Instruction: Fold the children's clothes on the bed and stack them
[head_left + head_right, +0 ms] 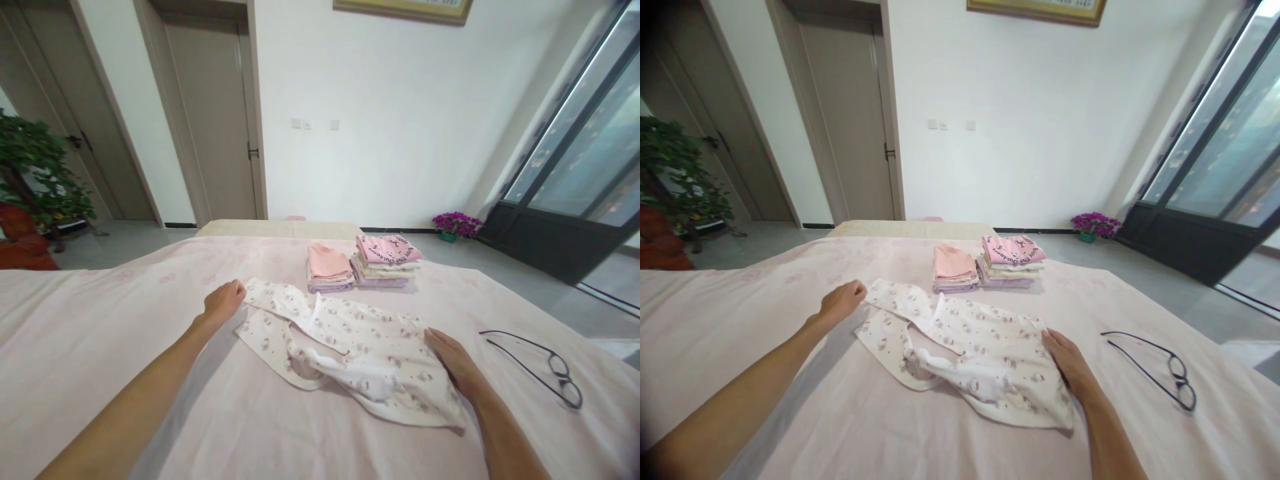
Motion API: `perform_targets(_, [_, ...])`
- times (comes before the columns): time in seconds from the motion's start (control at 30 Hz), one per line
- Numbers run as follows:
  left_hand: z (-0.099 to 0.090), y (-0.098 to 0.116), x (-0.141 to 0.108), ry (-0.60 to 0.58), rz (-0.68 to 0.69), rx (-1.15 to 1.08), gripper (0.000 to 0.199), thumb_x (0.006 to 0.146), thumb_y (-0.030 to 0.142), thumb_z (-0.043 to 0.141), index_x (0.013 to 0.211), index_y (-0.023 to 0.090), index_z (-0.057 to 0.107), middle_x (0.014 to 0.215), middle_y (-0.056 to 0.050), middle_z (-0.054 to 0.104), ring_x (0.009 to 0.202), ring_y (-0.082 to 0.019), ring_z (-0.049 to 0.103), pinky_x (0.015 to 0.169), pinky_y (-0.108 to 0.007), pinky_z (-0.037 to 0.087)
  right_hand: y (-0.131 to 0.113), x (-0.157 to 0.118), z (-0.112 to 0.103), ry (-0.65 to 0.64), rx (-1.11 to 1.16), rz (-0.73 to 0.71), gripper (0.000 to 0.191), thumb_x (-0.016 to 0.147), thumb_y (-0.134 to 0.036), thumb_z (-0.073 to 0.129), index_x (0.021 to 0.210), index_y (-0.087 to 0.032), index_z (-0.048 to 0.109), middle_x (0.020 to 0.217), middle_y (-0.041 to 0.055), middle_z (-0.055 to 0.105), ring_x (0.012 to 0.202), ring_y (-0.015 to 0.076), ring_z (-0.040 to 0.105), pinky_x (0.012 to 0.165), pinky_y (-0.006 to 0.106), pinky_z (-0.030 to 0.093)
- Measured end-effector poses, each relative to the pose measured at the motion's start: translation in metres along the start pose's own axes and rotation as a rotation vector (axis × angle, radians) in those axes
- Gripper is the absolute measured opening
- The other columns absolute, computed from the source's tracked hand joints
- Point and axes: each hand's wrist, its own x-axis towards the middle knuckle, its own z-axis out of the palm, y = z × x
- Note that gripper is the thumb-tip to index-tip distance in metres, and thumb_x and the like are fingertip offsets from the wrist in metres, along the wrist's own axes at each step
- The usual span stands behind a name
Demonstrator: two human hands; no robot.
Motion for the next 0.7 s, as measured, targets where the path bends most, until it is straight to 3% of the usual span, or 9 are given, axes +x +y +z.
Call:
perform_targets(0.07, [0.014, 0.002, -0.017, -0.081, 0.015, -0.005, 0.026, 0.085, 0.045, 0.054, 0.080, 0.021, 0.065, 0.084, -0.005, 0.068, 0.081, -0.022, 0.063, 0.068, -0.029, 0.039, -0.002, -0.004, -0.006, -0.015, -0.070, 0.030, 0.044, 0.079, -0.053, 0.064, 0.105, -0.017, 0.070, 0.099, 0.0094, 0.076, 0.091, 0.0265, 0.071, 0.083, 0.035, 0.055])
perform_targets(0.23, [0.040, 0.009, -0.048, -0.119, 0.065, -0.060, 0.021, 0.079, 0.042, 0.058, 0.078, 0.021, 0.061, 0.091, -0.007, 0.066, 0.089, -0.024, 0.062, 0.070, -0.029, 0.040, -0.012, -0.013, -0.007, -0.072, -0.288, 0.104, 0.041, 0.073, -0.051, 0.068, 0.092, -0.015, 0.071, 0.092, 0.0108, 0.076, 0.085, 0.0266, 0.070, 0.074, 0.032, 0.055])
perform_targets(0.3, [0.038, 0.008, -0.050, -0.140, 0.074, -0.104, 0.022, 0.083, 0.040, 0.051, 0.077, 0.020, 0.058, 0.085, -0.005, 0.065, 0.084, -0.022, 0.062, 0.068, -0.029, 0.041, -0.014, -0.016, -0.004, -0.050, -0.340, 0.089, 0.040, 0.072, -0.048, 0.066, 0.095, -0.015, 0.070, 0.090, 0.0098, 0.076, 0.084, 0.0263, 0.070, 0.071, 0.030, 0.054])
perform_targets(0.37, [0.024, -0.001, -0.051, -0.185, 0.057, -0.202, 0.028, 0.085, 0.044, 0.044, 0.079, 0.020, 0.057, 0.079, -0.004, 0.063, 0.076, -0.020, 0.061, 0.064, -0.027, 0.043, -0.013, -0.017, -0.002, -0.010, -0.339, 0.085, 0.043, 0.074, -0.047, 0.062, 0.101, -0.015, 0.068, 0.090, 0.0091, 0.076, 0.084, 0.0259, 0.070, 0.068, 0.030, 0.054])
perform_targets(0.5, [-0.025, -0.049, -0.065, -0.305, -0.099, -0.624, 0.041, 0.075, 0.059, 0.053, 0.087, 0.020, 0.056, 0.077, -0.002, 0.060, 0.074, -0.019, 0.059, 0.058, -0.024, 0.045, -0.007, -0.015, -0.008, 0.052, -0.367, 0.074, 0.046, 0.076, -0.048, 0.056, 0.106, -0.014, 0.067, 0.093, 0.0103, 0.075, 0.087, 0.0260, 0.070, 0.070, 0.030, 0.053])
perform_targets(0.57, [-0.043, -0.083, -0.080, -0.353, -0.169, -0.636, 0.045, 0.068, 0.061, 0.061, 0.086, 0.021, 0.058, 0.075, -0.002, 0.060, 0.070, -0.018, 0.057, 0.054, -0.023, 0.043, -0.006, -0.014, -0.013, 0.057, -0.449, 0.045, 0.043, 0.076, -0.046, 0.056, 0.103, -0.014, 0.067, 0.098, 0.0116, 0.075, 0.091, 0.0265, 0.070, 0.075, 0.031, 0.053])
perform_targets(0.63, [-0.047, -0.116, -0.098, -0.452, -0.171, -0.550, 0.041, 0.066, 0.059, 0.063, 0.079, 0.020, 0.057, 0.065, 0.000, 0.054, 0.060, -0.016, 0.052, 0.046, -0.022, 0.036, -0.006, -0.015, -0.018, 0.050, -0.530, 0.017, 0.040, 0.074, -0.044, 0.058, 0.099, -0.015, 0.067, 0.103, 0.0126, 0.074, 0.095, 0.0269, 0.069, 0.080, 0.031, 0.052])
perform_targets(0.7, [-0.037, -0.142, -0.113, -0.568, -0.144, -0.460, 0.038, 0.064, 0.057, 0.063, 0.073, 0.021, 0.054, 0.059, 0.002, 0.052, 0.052, -0.015, 0.048, 0.042, -0.022, 0.030, -0.006, -0.016, -0.021, 0.015, -0.588, -0.001, 0.036, 0.073, -0.043, 0.059, 0.095, -0.016, 0.068, 0.104, 0.0120, 0.074, 0.095, 0.0270, 0.068, 0.081, 0.031, 0.051])
